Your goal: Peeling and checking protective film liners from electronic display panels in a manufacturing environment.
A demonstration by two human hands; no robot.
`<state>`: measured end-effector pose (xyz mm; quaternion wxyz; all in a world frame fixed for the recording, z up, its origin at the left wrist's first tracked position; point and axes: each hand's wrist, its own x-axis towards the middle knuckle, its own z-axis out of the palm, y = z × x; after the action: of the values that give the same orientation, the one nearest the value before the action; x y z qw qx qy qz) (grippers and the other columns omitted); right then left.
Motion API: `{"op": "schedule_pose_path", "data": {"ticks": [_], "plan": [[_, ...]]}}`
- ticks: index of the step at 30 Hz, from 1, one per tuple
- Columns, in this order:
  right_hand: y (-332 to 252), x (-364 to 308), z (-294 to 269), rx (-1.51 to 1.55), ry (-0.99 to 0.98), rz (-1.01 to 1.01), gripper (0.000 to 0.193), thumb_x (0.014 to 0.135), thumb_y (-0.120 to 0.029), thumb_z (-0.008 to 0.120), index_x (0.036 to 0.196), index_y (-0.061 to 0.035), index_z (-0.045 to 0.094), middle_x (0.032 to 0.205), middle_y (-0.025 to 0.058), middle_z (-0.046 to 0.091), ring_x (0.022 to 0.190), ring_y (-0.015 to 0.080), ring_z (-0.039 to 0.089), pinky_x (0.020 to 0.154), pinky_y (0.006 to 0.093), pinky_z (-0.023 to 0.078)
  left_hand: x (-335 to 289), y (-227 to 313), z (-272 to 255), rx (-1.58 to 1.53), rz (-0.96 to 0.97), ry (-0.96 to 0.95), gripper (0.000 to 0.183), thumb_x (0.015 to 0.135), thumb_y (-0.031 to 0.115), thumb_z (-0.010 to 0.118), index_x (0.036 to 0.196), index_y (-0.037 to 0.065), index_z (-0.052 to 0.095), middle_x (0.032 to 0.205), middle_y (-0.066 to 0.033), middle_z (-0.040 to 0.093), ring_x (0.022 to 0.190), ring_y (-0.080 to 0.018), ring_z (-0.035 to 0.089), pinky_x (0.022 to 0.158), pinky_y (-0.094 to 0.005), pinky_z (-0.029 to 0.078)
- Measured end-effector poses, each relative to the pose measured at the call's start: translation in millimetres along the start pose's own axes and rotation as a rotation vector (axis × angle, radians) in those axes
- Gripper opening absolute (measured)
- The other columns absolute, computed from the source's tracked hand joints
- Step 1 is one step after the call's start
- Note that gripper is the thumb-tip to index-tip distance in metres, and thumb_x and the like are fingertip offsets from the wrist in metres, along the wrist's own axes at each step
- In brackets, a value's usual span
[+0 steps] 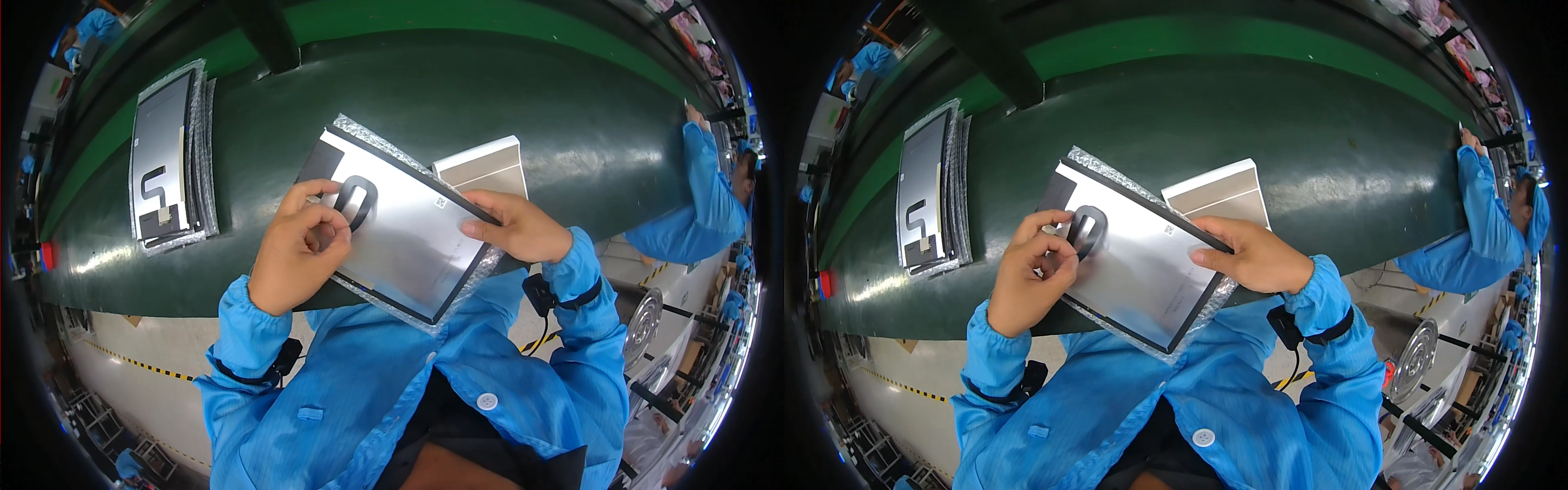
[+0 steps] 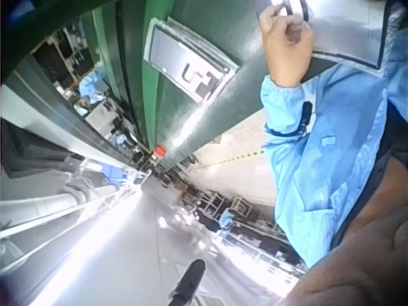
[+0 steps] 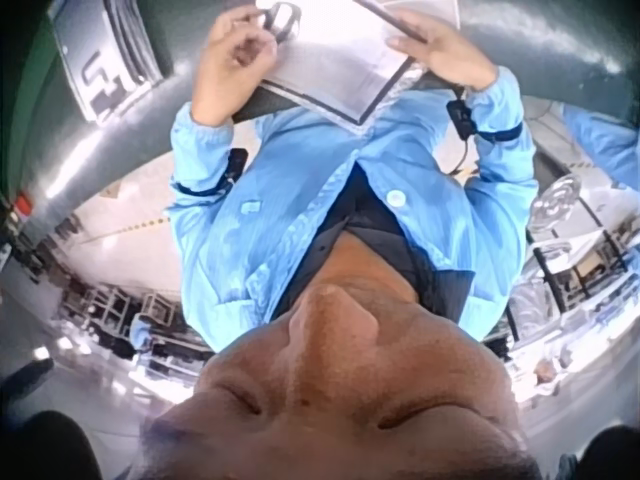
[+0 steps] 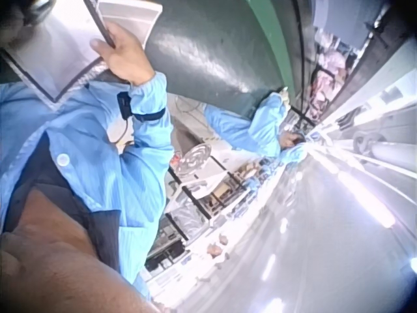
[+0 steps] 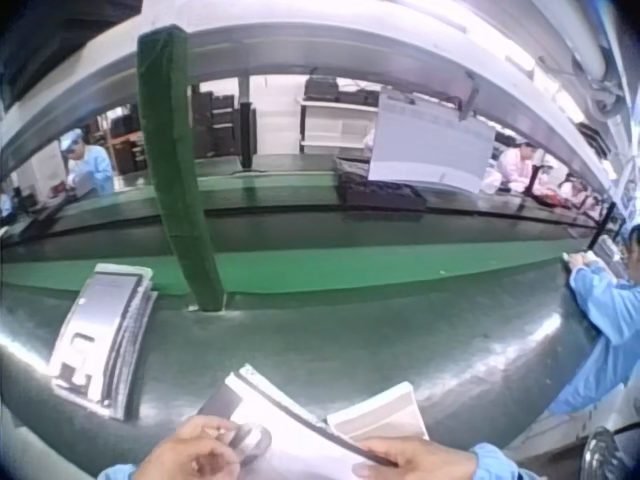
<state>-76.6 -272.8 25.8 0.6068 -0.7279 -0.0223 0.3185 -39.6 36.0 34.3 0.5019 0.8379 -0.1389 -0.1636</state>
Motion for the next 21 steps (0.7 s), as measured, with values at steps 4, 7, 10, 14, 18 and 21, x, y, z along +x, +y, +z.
{"op": "schedule_pose_path", "data": {"ticks": [4,7,10,14,18,21], "plan": [[-3,0,0,0.010,-0.008,0.021,0.044,0.099,-0.014,0.058,0.139,0.0017,0.047,0.129,0.0125,0.060,0.116,0.0169,0.055,0.101,0.0307,0.043,2,-26,-9,-0.251,-0.006,-0.042,0.004,0.084,-0.001,0.064,0.085,0.001,0.061,0.129,-0.0133,0.055,0.077,-0.0093,0.058,0.059,-0.0194,0.045],[-3,-1,0,0.003,-0.006,0.029,0.044,0.099,-0.014,0.057,0.139,0.0016,0.047,0.128,0.0121,0.060,0.116,0.0167,0.055,0.101,0.0303,0.043,7,-27,-19,-0.591,-0.172,-0.093,0.006,0.091,-0.001,0.052,0.090,0.002,0.057,0.130,-0.0129,0.055,0.078,-0.0110,0.059,0.057,-0.0207,0.044],[-4,-1,0,0.004,0.000,0.009,0.044,0.099,-0.015,0.057,0.139,0.0018,0.047,0.127,0.0122,0.061,0.115,0.0167,0.056,0.101,0.0303,0.043,8,-35,-24,-0.722,-0.232,-0.015,0.005,0.090,0.005,0.052,0.088,0.004,0.056,0.124,-0.0163,0.059,0.074,-0.0137,0.059,0.055,-0.0230,0.045],[-4,-2,-2,-0.029,-0.014,0.038,0.043,0.100,-0.015,0.057,0.138,0.0020,0.048,0.127,0.0121,0.061,0.115,0.0167,0.055,0.101,0.0306,0.043,9,-42,-32,-0.917,-0.273,0.000,0.011,0.093,0.013,0.052,0.084,0.007,0.051,0.108,-0.0136,0.060,0.075,-0.0146,0.056,0.053,-0.0239,0.040],[-5,-2,-1,-0.051,-0.013,0.039,0.042,0.100,-0.015,0.057,0.137,0.0027,0.049,0.125,0.0123,0.062,0.115,0.0173,0.055,0.101,0.0310,0.042,7,-46,-38,-1.023,-0.295,-0.009,0.013,0.093,0.017,0.052,0.086,0.007,0.053,0.105,-0.0127,0.059,0.073,-0.0154,0.055,0.054,-0.0256,0.040],[-5,-2,0,-0.028,-0.002,0.047,0.042,0.099,-0.015,0.057,0.137,0.0029,0.049,0.125,0.0127,0.062,0.115,0.0180,0.055,0.101,0.0313,0.043,5,-55,-38,-1.244,-0.318,-0.019,0.014,0.094,0.018,0.051,0.090,0.006,0.055,0.098,-0.0118,0.059,0.070,-0.0165,0.052,0.053,-0.0275,0.039]]}}
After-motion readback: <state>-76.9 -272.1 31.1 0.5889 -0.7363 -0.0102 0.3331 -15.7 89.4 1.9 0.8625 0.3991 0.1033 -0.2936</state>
